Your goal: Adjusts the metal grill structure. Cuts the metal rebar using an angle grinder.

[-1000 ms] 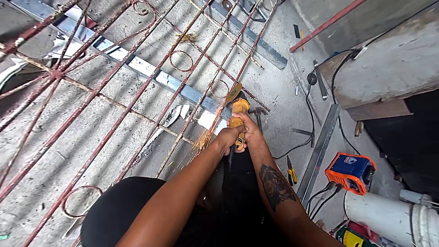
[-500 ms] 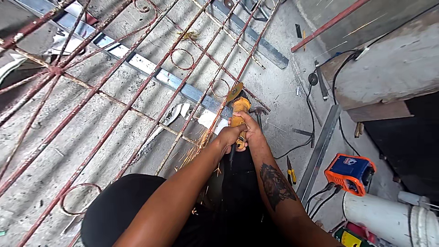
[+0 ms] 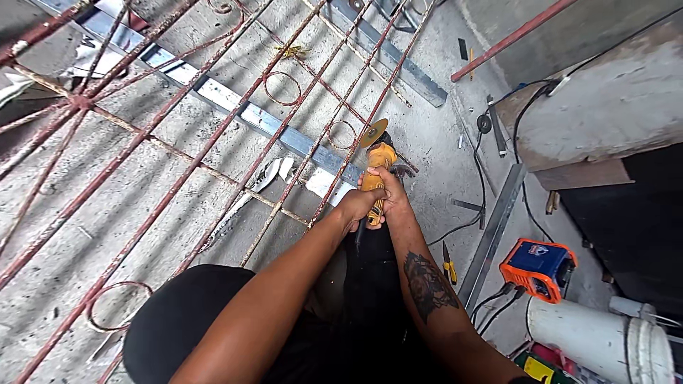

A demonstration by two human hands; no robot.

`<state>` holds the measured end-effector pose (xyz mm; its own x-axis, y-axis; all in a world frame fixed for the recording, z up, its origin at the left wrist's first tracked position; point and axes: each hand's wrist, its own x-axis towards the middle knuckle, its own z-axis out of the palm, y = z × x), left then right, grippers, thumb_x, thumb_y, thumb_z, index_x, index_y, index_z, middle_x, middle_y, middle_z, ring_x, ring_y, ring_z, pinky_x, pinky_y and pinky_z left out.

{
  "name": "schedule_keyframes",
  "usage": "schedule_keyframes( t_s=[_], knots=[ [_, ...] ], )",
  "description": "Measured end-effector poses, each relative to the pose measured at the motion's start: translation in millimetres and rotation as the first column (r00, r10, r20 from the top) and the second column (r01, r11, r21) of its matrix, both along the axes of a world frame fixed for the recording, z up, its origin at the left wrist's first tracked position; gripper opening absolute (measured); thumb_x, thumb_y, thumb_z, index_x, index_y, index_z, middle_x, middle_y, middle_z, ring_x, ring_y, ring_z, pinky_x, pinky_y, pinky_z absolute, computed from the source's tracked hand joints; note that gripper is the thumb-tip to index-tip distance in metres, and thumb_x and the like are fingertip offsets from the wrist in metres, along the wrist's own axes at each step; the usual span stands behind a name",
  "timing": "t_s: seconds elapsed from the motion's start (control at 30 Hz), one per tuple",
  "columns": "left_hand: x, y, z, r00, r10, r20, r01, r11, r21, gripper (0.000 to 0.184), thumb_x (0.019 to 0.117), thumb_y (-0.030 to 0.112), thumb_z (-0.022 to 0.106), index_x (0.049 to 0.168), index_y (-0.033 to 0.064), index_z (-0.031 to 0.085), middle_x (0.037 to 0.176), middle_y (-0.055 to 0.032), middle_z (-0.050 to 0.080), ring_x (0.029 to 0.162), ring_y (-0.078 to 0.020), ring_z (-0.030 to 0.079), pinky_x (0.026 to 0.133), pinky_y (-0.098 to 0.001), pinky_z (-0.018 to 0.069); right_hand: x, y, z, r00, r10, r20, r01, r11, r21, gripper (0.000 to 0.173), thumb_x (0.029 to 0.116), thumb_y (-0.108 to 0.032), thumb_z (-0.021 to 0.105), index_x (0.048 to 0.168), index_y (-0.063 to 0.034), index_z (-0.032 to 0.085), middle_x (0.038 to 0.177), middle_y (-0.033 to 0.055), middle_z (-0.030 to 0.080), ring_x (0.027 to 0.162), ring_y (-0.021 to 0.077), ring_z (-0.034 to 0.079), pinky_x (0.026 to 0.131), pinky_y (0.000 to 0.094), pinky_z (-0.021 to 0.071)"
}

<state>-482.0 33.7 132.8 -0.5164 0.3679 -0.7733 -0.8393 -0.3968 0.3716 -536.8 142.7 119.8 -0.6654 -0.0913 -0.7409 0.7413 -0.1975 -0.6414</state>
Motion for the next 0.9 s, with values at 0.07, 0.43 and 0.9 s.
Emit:
schedule_keyframes(
  t_s=[0.07,0.43,0.9],
  knots=[
    [3,-1,-3,0.999,0.005,0.032,-0.005,1.000,0.002,0.037,0.1017,0.041,0.062,0.102,0.0042,0.063,0.076,-0.0103,0.067,0.061,-0.0199,0.068,0.056,-0.0333,0.0595,2,-2,-5,1.000,-0.010,0.025,0.010,1.000,-0.003,0.027,0.0918,-0.020,0.068,0.112,-0.0039,0.060,0.088,0.0136,0.069,0.070,0.0211,0.069,0.063,0.0368,0.0616],
    [8,-4,-9,0.997,0.021,0.077,-0.022,1.000,0.011,0.036,0.1013,0.041,0.062,0.102,0.0048,0.064,0.076,-0.0106,0.067,0.062,-0.0209,0.067,0.058,-0.0352,0.0598,7,-6,-12,0.996,0.008,0.086,-0.008,1.000,0.000,0.028,0.0918,-0.023,0.069,0.113,-0.0054,0.060,0.087,0.0122,0.069,0.069,0.0206,0.069,0.063,0.0365,0.0610],
    [16,-11,-1,0.994,0.001,0.112,-0.003,1.000,0.017,0.036,0.1022,0.042,0.060,0.101,0.0058,0.064,0.075,-0.0093,0.066,0.061,-0.0198,0.067,0.056,-0.0340,0.0590,17,-11,-6,0.994,0.035,0.100,-0.034,0.999,-0.009,0.028,0.0917,-0.025,0.069,0.110,-0.0060,0.062,0.085,0.0120,0.069,0.067,0.0196,0.068,0.060,0.0354,0.0593]
  ],
)
